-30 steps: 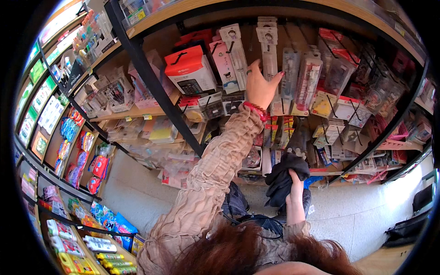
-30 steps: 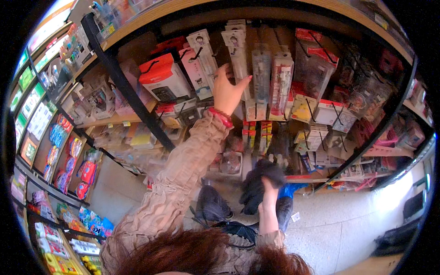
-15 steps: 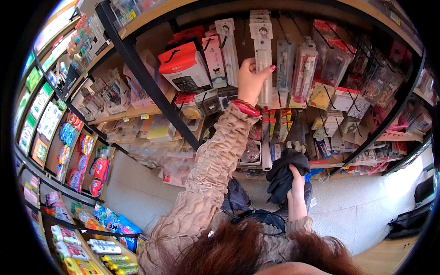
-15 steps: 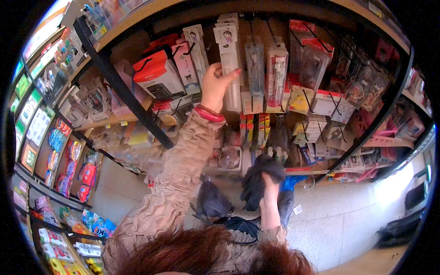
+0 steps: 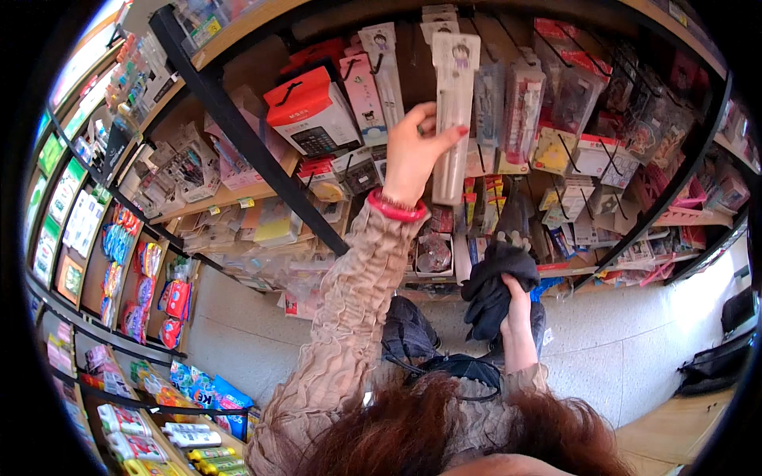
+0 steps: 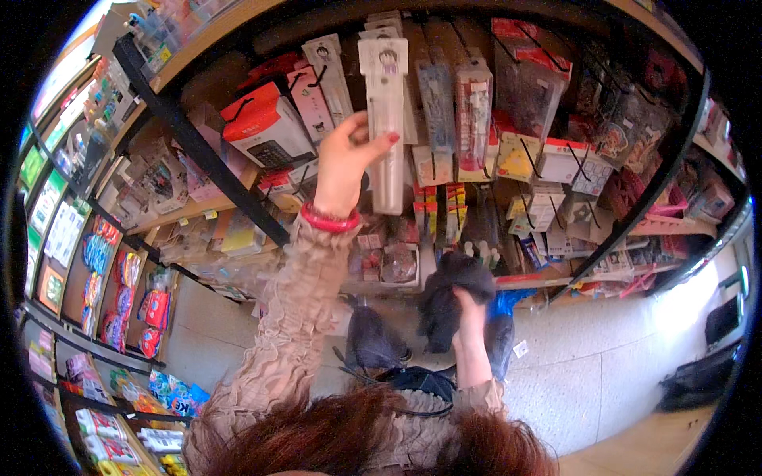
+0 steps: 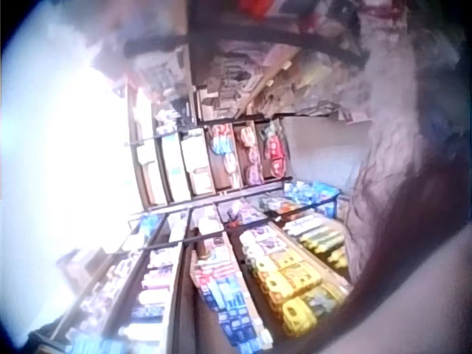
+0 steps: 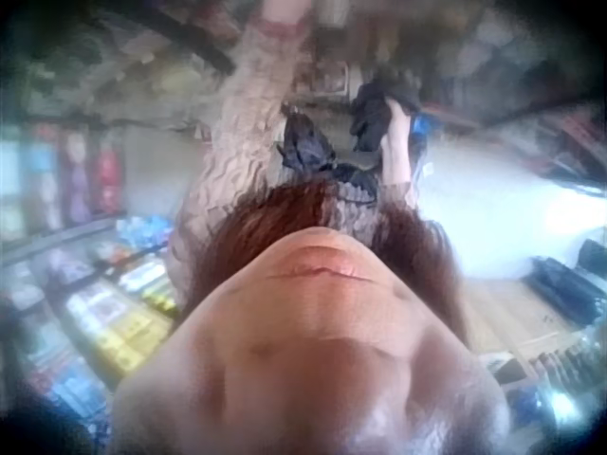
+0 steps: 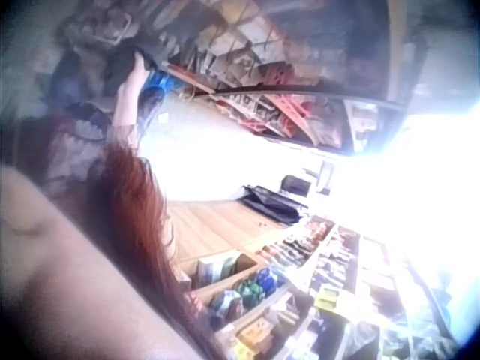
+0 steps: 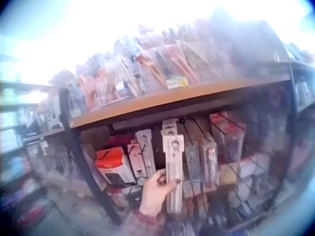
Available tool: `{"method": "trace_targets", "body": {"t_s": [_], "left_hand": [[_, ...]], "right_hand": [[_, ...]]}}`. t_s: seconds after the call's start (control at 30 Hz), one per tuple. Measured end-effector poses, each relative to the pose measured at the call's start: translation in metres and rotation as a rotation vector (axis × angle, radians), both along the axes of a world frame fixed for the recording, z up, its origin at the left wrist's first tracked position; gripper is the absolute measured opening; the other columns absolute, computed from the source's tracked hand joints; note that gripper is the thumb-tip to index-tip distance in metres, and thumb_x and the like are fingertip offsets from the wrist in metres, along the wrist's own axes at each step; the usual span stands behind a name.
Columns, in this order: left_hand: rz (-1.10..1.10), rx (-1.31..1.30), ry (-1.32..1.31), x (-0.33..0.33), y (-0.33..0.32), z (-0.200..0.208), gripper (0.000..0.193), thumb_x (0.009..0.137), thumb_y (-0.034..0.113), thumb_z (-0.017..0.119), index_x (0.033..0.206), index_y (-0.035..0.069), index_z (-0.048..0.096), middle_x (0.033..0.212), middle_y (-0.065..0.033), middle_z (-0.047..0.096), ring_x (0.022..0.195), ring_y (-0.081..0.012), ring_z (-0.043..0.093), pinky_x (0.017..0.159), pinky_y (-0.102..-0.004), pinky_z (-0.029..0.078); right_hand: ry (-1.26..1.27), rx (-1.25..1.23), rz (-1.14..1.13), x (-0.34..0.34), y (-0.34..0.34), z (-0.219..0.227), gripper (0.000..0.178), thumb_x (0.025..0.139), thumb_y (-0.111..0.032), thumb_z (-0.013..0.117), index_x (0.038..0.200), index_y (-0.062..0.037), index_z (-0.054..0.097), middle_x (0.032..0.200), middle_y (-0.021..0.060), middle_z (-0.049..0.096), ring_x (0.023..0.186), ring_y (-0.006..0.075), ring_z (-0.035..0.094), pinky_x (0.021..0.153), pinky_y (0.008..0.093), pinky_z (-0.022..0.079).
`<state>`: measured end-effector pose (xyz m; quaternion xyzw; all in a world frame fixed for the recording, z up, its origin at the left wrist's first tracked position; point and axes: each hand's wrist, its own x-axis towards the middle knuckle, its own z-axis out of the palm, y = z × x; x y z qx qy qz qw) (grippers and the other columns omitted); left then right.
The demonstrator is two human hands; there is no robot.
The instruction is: The person wipes the packaging of various small retail items on a store shelf using a dark cloth. They pick up items such as pink and white boxes, wipe them, and place them back on the shelf. The person also wipes a blue plastic stool on the floor.
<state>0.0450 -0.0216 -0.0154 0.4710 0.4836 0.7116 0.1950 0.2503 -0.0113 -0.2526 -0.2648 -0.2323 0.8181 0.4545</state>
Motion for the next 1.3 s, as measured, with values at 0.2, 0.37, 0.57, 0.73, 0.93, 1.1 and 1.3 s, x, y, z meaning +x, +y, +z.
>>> {"method": "trace_targets", "body": {"t_s": [0.2,0.37,0.57,0.73,0.93,1.1,1.3], "left_hand": [[0.021,-0.255,0.067,0.034,-0.030,-0.089,0.034,0.075,0.002,0.069,0.106,-0.005,0.056,0.095,-0.0086,0.064,0.086,-0.0125,0.060,0.075,-0.0244,0.048],[0.159,-0.278,0.300,0.067,-0.052,-0.134,0.029,0.073,0.001,0.065,0.101,0.002,0.058,0.083,-0.0116,0.065,0.074,-0.0177,0.064,0.067,-0.0288,0.048],[0.221,-0.328,0.567,0.078,-0.061,-0.144,0.028,0.074,0.002,0.059,0.101,0.006,0.060,0.082,-0.0200,0.062,0.079,-0.0348,0.062,0.066,-0.0378,0.049],[-0.018,-0.358,0.277,0.075,-0.070,-0.159,0.033,0.077,-0.002,0.056,0.109,0.001,0.055,0.093,-0.0158,0.065,0.084,-0.0217,0.064,0.071,-0.0293,0.049],[-0.254,-0.389,-0.031,0.068,-0.078,-0.170,0.044,0.078,-0.006,0.056,0.121,-0.001,0.048,0.106,-0.0117,0.061,0.092,-0.0149,0.060,0.079,-0.0249,0.048],[-0.357,-0.503,-0.170,0.057,-0.087,-0.161,0.048,0.077,-0.006,0.060,0.123,-0.005,0.045,0.104,-0.0127,0.062,0.090,-0.0147,0.061,0.080,-0.0253,0.049],[-0.358,-0.621,-0.049,0.048,-0.090,-0.160,0.046,0.077,-0.005,0.061,0.122,-0.005,0.046,0.105,-0.0123,0.062,0.090,-0.0147,0.061,0.078,-0.0251,0.049]], "right_hand": [[0.247,-0.078,-0.029,-0.003,-0.001,0.051,0.039,0.091,-0.024,0.045,0.122,0.0010,0.047,0.125,0.0149,0.050,0.116,0.0283,0.048,0.102,0.0386,0.034],[0.271,0.089,-0.070,-0.022,0.003,0.092,0.031,0.090,-0.022,0.053,0.113,-0.0017,0.055,0.111,0.0074,0.058,0.101,0.0204,0.055,0.090,0.0327,0.042],[-0.184,0.398,-0.087,-0.035,0.007,0.084,0.026,0.075,0.000,0.068,0.100,-0.0024,0.060,0.096,0.0033,0.061,0.088,0.0135,0.058,0.078,0.0254,0.046],[-0.151,0.414,-0.127,-0.032,0.009,0.077,0.026,0.072,0.004,0.067,0.097,-0.0017,0.061,0.091,0.0041,0.062,0.083,0.0141,0.060,0.076,0.0262,0.048],[-0.253,0.473,-0.113,-0.022,0.010,0.077,0.027,0.070,0.003,0.068,0.096,-0.0005,0.062,0.093,0.0055,0.063,0.084,0.0154,0.060,0.077,0.0280,0.048],[-0.360,0.390,-0.089,-0.005,0.023,0.071,0.029,0.070,0.004,0.066,0.098,0.0012,0.061,0.096,0.0075,0.063,0.087,0.0171,0.060,0.081,0.0296,0.047],[0.170,0.074,0.005,0.002,0.027,0.083,0.017,0.078,-0.006,0.061,0.094,-0.0015,0.063,0.094,0.0072,0.062,0.085,0.0187,0.061,0.079,0.0310,0.049]]}}
